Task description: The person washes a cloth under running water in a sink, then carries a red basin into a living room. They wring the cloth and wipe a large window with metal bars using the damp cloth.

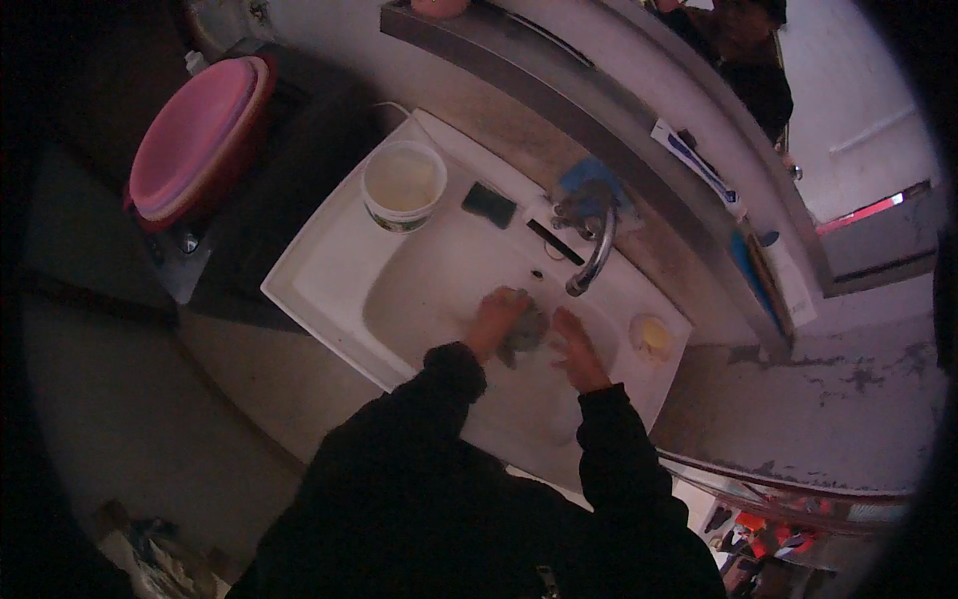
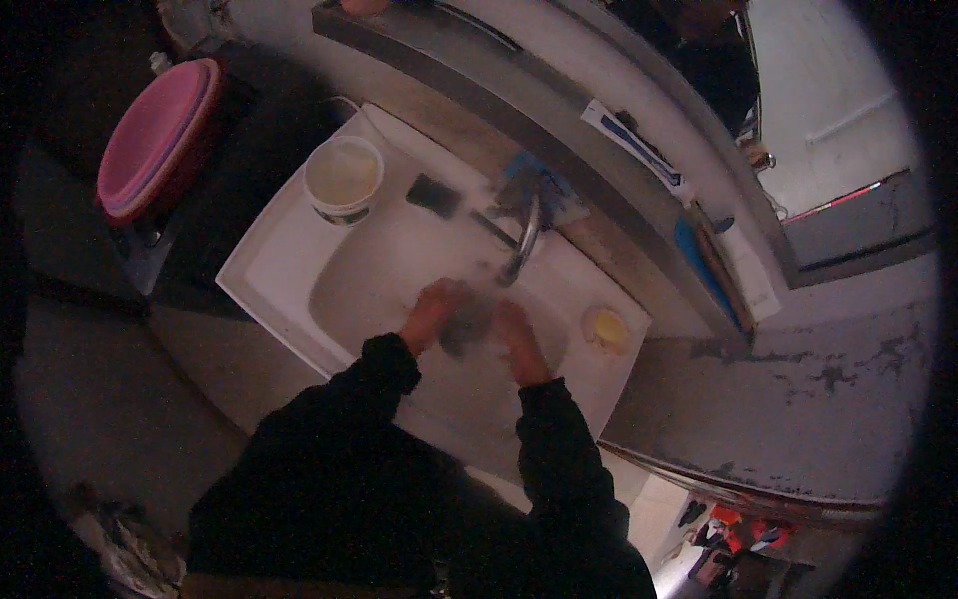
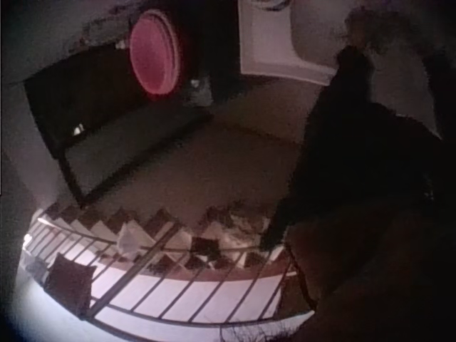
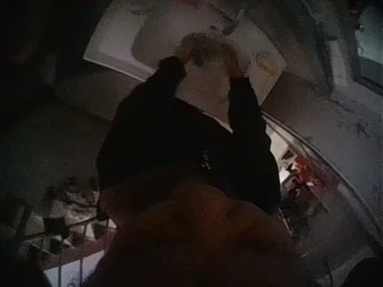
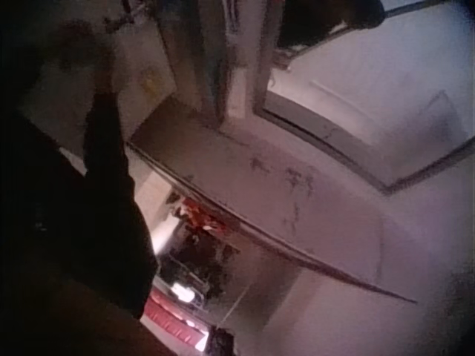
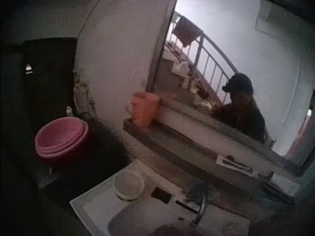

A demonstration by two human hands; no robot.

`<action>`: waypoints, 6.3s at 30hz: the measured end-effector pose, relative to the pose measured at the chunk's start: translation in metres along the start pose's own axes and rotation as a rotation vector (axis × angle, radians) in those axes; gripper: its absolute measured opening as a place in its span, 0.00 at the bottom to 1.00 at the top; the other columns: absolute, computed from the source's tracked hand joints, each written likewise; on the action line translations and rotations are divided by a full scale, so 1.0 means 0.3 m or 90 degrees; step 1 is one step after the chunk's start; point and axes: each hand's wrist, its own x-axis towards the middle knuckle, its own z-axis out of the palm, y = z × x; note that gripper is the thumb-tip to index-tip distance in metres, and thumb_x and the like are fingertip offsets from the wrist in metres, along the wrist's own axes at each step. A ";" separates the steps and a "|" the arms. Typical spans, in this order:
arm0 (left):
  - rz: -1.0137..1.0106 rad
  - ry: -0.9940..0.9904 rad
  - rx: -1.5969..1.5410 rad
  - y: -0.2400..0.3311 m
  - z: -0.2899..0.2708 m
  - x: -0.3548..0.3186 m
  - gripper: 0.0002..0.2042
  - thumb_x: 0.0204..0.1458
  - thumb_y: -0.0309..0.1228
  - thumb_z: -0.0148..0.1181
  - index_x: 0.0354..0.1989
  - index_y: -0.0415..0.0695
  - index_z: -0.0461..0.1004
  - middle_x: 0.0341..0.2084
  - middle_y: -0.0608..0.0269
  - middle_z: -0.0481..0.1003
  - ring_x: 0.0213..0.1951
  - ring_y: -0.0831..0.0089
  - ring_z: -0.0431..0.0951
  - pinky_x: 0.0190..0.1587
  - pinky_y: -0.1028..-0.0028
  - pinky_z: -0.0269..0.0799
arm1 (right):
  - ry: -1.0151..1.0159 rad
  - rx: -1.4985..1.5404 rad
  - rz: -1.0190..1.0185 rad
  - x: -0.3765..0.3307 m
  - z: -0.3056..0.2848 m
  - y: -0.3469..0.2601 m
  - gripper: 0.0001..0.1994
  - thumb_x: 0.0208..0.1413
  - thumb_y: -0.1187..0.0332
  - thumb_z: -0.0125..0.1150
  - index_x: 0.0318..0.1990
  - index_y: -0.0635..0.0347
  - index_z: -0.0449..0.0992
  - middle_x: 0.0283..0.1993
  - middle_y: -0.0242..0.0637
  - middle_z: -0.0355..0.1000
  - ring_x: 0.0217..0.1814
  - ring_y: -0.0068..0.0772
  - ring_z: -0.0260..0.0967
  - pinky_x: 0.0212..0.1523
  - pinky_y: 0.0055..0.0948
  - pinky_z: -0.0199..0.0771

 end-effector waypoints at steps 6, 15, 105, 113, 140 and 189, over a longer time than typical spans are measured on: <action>0.244 0.234 0.172 0.101 0.321 -0.253 0.17 0.53 0.39 0.58 0.45 0.39 0.73 0.44 0.44 0.74 0.50 0.45 0.71 0.54 0.52 0.66 | -0.192 0.463 0.079 0.008 0.043 0.139 0.29 0.66 0.49 0.49 0.67 0.56 0.61 0.64 0.41 0.64 0.63 0.35 0.63 0.67 0.43 0.61; -0.052 0.241 0.121 -0.068 0.132 -0.067 0.20 0.57 0.30 0.52 0.57 0.35 0.68 0.60 0.39 0.64 0.62 0.43 0.62 0.66 0.50 0.54 | -0.135 -0.047 -0.301 -0.016 0.180 0.172 0.24 0.69 0.60 0.43 0.69 0.59 0.59 0.69 0.40 0.61 0.71 0.36 0.57 0.70 0.38 0.58; -0.008 0.153 0.218 0.108 0.098 -0.078 0.27 0.65 0.38 0.48 0.68 0.37 0.56 0.69 0.46 0.55 0.71 0.53 0.51 0.71 0.61 0.48 | -0.174 0.473 -0.200 -0.040 0.219 0.117 0.27 0.70 0.60 0.46 0.72 0.57 0.53 0.73 0.33 0.54 0.72 0.32 0.55 0.71 0.35 0.56; 0.109 0.107 0.268 0.216 0.150 -0.144 0.34 0.63 0.41 0.51 0.71 0.34 0.49 0.72 0.40 0.45 0.74 0.48 0.38 0.74 0.58 0.36 | -0.139 0.299 -0.242 -0.025 0.183 0.089 0.31 0.70 0.51 0.44 0.73 0.55 0.50 0.73 0.30 0.54 0.72 0.31 0.53 0.71 0.35 0.53; 0.263 0.103 0.457 0.290 -0.005 -0.097 0.22 0.53 0.45 0.62 0.49 0.44 0.71 0.50 0.48 0.71 0.48 0.47 0.73 0.45 0.52 0.72 | -0.251 0.677 -0.166 0.111 0.220 0.085 0.22 0.70 0.47 0.43 0.58 0.52 0.68 0.59 0.32 0.69 0.62 0.33 0.65 0.65 0.33 0.63; 0.023 -0.061 0.187 0.246 0.088 -0.149 0.18 0.57 0.36 0.59 0.51 0.41 0.68 0.44 0.47 0.77 0.45 0.52 0.78 0.46 0.57 0.74 | -0.060 0.393 -0.180 -0.001 0.047 0.252 0.22 0.66 0.51 0.53 0.61 0.51 0.69 0.58 0.34 0.68 0.60 0.35 0.64 0.59 0.34 0.67</action>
